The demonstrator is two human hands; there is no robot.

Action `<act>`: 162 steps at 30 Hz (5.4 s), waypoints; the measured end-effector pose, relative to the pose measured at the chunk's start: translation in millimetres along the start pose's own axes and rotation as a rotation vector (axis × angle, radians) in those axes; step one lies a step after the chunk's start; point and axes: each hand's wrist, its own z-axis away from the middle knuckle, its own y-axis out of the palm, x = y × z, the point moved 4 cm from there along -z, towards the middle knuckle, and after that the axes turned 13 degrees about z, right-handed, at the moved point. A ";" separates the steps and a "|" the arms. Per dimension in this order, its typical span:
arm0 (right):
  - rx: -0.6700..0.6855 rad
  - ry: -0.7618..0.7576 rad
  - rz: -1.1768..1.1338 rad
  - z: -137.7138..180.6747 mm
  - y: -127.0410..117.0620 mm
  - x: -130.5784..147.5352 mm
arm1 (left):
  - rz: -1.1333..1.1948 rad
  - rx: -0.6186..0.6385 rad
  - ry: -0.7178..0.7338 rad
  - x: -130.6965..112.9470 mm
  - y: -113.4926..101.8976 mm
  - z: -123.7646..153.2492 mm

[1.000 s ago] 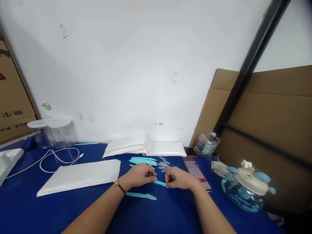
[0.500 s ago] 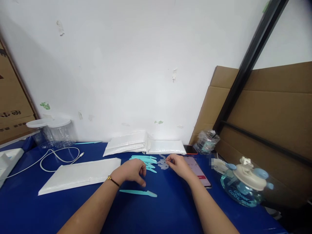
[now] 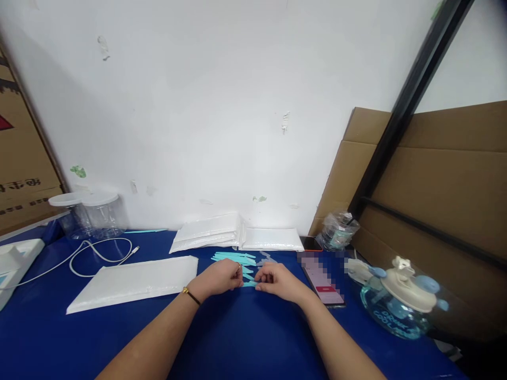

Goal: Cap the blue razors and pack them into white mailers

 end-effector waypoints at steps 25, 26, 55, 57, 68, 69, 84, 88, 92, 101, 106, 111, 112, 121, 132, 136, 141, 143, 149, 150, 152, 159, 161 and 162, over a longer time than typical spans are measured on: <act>-0.374 0.237 -0.210 -5.1 -26.6 -60.4 | 0.377 -0.114 -0.004 20.6 -11.6 -14.4; -0.355 0.240 -0.290 -5.6 -25.0 -59.6 | 0.367 -0.126 -0.003 21.0 -12.4 -14.2; 0.021 0.170 -0.427 2.0 -13.6 -25.9 | 0.358 0.056 0.019 -0.1 12.0 -7.5; 0.092 0.159 -0.349 4.8 -15.8 -27.7 | 0.286 0.068 0.015 -2.5 16.2 -6.1; -0.156 0.066 0.389 -1.3 -12.2 -44.2 | -0.253 -0.252 -0.015 12.2 -8.5 -5.4; -0.150 0.066 0.404 -1.5 -11.6 -43.2 | -0.290 -0.255 -0.029 15.4 -9.5 -6.2; -0.289 0.123 -0.057 -1.7 -20.3 -36.9 | -0.112 -0.217 0.067 3.1 -14.5 -3.8; -0.292 0.157 -0.243 -4.4 -17.1 -39.9 | -0.037 -0.206 0.066 2.3 -14.2 -3.4; -0.255 0.214 -0.387 -4.5 -14.7 -42.3 | 0.021 -0.201 0.042 8.6 -13.9 -5.1; -0.357 0.270 -0.611 -4.9 -11.9 -40.1 | 0.021 -0.195 0.066 10.8 -12.0 -6.2; -0.350 0.231 -0.661 -5.6 -10.0 -36.5 | 0.008 -0.192 0.068 8.5 -12.8 -5.0; -0.366 0.185 -0.639 -4.5 -15.8 -37.0 | 0.013 -0.198 0.050 10.2 -12.8 -5.6; -0.360 0.176 -0.615 -4.5 -16.2 -36.9 | 0.012 -0.198 0.054 10.2 -12.7 -5.6; -0.259 0.083 -0.501 -9.2 -2.8 -32.1 | 0.051 -0.184 0.066 5.9 -10.1 -4.7; 0.037 0.127 -0.193 3.4 -12.6 -34.6 | -0.051 -0.041 0.036 2.0 5.4 -7.0; -0.306 0.164 0.149 0.7 -25.9 -45.4 | -0.246 -0.202 0.015 12.6 -7.1 -7.8; -0.234 0.081 0.321 -15.1 -3.7 -31.3 | -0.279 -0.172 -0.009 18.2 -7.7 -9.6; -0.213 0.092 0.373 -19.1 2.5 -27.7 | -0.280 -0.172 0.006 18.6 -7.0 -10.1; -0.158 0.111 0.341 -9.6 -2.7 -36.4 | -0.272 -0.200 0.007 23.8 -9.5 -10.8; -0.151 0.120 0.326 -6.9 -4.2 -38.8 | -0.267 -0.194 0.000 24.5 -9.4 -11.0; -0.149 0.140 0.289 -3.2 -5.6 -42.6 | -0.256 -0.188 -0.014 25.2 -9.0 -11.3; -0.118 0.171 0.187 -3.2 0.8 -43.3 | -0.242 -0.199 -0.039 24.4 -7.2 -11.2; -0.124 0.180 0.173 -3.8 0.9 -41.6 | -0.230 -0.193 -0.040 23.8 -5.9 -11.6; -0.129 0.181 0.168 -4.1 0.7 -40.7 | -0.226 -0.190 -0.042 23.4 -5.2 -11.8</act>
